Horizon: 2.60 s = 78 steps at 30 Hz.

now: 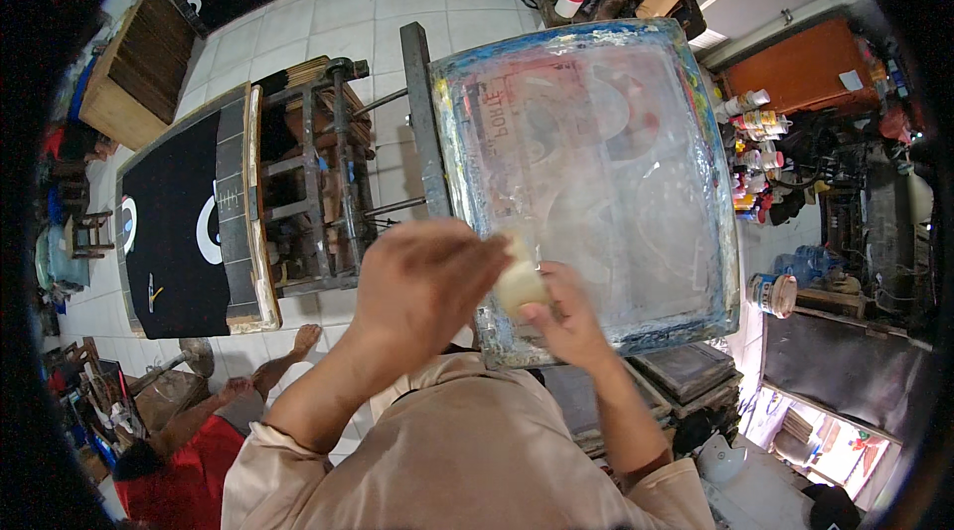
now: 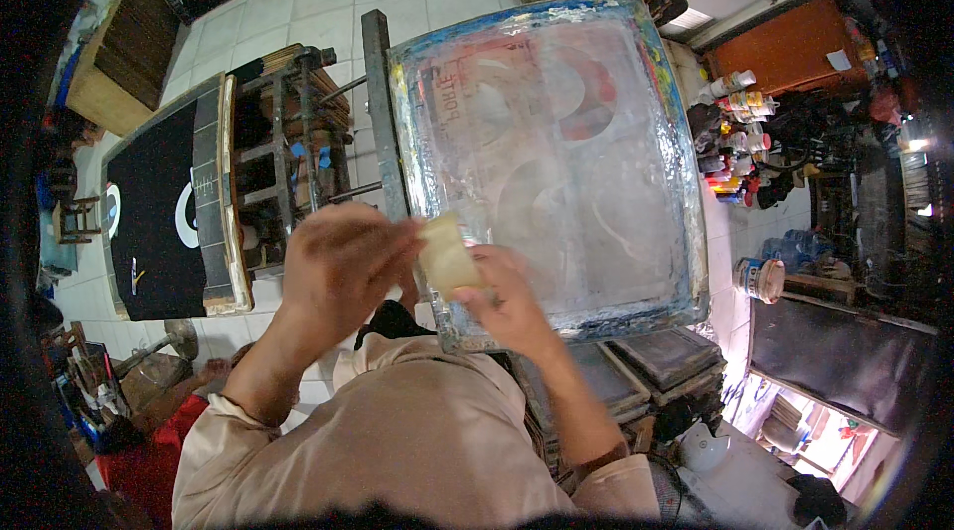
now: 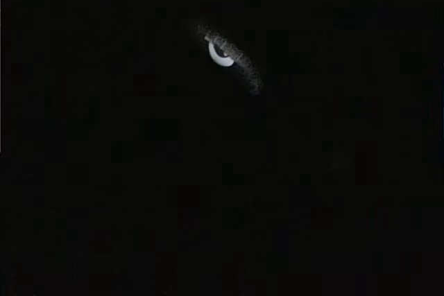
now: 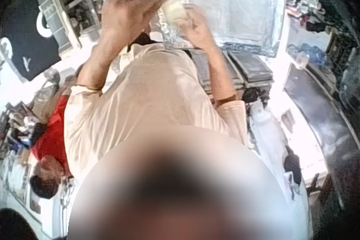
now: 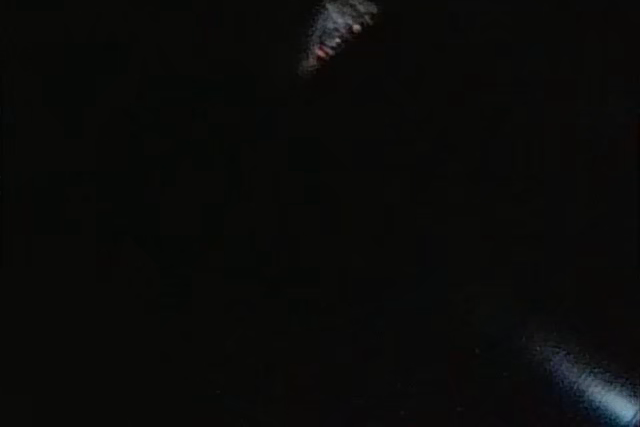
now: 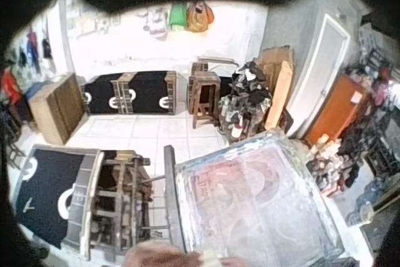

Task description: The person applies masking tape to the edges of a silkscreen frame, then wipes the screen surface with a sponge and cloth. They stir a dark viscous substance in a bucket and pour it onto the screen.

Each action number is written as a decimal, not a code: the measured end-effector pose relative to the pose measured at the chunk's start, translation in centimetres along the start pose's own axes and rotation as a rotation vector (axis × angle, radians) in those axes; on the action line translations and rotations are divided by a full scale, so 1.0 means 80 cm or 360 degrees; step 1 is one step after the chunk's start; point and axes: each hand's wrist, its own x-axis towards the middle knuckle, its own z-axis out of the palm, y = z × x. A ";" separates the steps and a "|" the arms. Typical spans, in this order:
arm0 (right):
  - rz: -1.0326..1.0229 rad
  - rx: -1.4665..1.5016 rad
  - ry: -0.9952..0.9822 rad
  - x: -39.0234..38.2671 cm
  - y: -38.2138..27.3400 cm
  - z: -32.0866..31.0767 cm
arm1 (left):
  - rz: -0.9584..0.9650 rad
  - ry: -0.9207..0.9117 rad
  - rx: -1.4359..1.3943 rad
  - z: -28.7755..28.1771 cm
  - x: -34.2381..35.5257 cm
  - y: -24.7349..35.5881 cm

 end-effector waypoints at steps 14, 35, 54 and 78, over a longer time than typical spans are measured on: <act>-0.0094 -0.1475 -0.0479 0.143 -0.102 -0.232 | -0.1195 0.0494 -0.1772 0.239 0.052 -0.085; -0.0004 -0.1596 -0.0721 0.201 -0.084 -0.239 | -0.1111 0.0126 -0.1540 0.252 0.061 -0.135; 0.0160 -0.1447 -0.0712 0.217 -0.061 -0.224 | -0.0791 0.0171 -0.0520 0.258 0.067 -0.150; 0.0196 -0.1551 -0.0846 0.234 -0.048 -0.202 | -0.0733 0.0169 -0.0438 0.271 0.058 -0.163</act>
